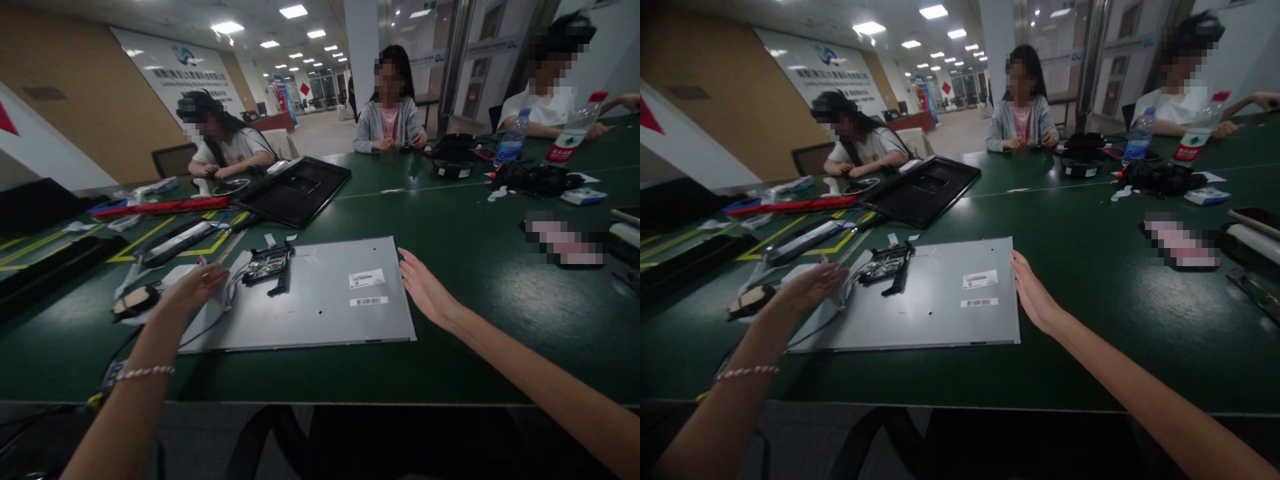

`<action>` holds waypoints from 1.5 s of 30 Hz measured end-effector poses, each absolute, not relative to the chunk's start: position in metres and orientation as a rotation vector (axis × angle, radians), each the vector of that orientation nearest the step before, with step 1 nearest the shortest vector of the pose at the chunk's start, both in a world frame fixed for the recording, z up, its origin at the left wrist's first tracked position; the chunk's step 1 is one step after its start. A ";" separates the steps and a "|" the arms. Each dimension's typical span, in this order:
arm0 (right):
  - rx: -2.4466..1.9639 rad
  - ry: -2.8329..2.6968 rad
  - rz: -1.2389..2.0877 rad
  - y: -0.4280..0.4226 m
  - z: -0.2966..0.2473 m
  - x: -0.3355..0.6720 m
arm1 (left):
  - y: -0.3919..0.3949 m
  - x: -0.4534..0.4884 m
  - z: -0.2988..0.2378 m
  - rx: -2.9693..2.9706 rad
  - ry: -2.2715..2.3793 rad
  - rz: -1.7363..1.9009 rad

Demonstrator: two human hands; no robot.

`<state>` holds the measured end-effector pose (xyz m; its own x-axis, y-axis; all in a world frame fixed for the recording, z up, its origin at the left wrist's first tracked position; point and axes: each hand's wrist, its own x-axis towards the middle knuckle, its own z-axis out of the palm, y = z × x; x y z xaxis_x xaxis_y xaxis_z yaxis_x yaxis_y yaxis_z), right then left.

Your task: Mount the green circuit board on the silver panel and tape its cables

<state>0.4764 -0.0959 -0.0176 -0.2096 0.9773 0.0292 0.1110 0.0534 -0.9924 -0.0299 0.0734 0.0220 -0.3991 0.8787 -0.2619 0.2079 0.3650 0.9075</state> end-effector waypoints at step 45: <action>-1.572 -0.918 0.792 -0.149 -0.041 0.622 | -0.021 0.173 0.013 0.951 1.357 1.156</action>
<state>0.6217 -0.1495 -0.0410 0.4770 0.8787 -0.0198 0.1486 -0.1028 -0.9835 0.1731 -0.0212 0.0132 -0.1172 0.9688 -0.2183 -0.0615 0.2123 0.9753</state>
